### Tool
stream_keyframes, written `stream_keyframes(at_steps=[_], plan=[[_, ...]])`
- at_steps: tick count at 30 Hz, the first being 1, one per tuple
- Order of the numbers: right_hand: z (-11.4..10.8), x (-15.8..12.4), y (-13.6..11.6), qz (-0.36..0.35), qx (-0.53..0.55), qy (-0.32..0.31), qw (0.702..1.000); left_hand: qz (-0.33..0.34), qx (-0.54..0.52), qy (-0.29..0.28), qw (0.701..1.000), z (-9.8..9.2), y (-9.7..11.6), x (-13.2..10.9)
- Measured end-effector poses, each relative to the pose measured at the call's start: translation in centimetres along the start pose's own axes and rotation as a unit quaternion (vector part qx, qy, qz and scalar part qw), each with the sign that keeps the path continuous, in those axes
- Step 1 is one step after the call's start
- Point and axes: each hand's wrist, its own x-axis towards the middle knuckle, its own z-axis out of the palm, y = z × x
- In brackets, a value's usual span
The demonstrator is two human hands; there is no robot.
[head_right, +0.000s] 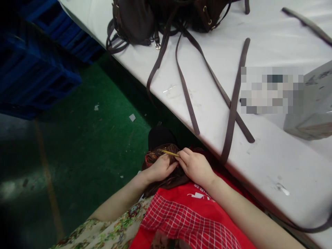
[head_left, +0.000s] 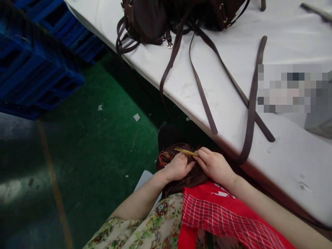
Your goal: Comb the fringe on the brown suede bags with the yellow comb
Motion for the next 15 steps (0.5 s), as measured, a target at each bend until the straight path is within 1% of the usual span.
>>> stream_keyframes(at_steps=[2,4,6,8,11,15], plan=[[-0.3,0.0,-0.1,0.001,-0.07,-0.036,0.997,0.002,0.046,-0.006,0.999,0.0,0.4,0.2],[-0.3,0.2,0.3,0.017,-0.112,-0.058,0.992,0.017,0.08,-0.013,0.997,0.1,0.7,0.3],[-0.1,0.4,0.8,0.044,-0.138,-0.072,0.987,0.036,0.119,0.002,0.992,0.4,1.0,0.3],[0.2,0.6,1.4,0.069,-0.161,-0.08,0.981,0.038,0.156,0.028,0.987,0.6,1.1,0.2],[0.8,1.0,2.0,0.108,-0.182,-0.079,0.974,0.01,0.192,0.048,0.98,0.9,1.2,0.3],[1.9,1.4,2.8,0.16,-0.167,-0.075,0.97,-0.036,0.224,0.032,0.973,1.2,1.4,0.9]])
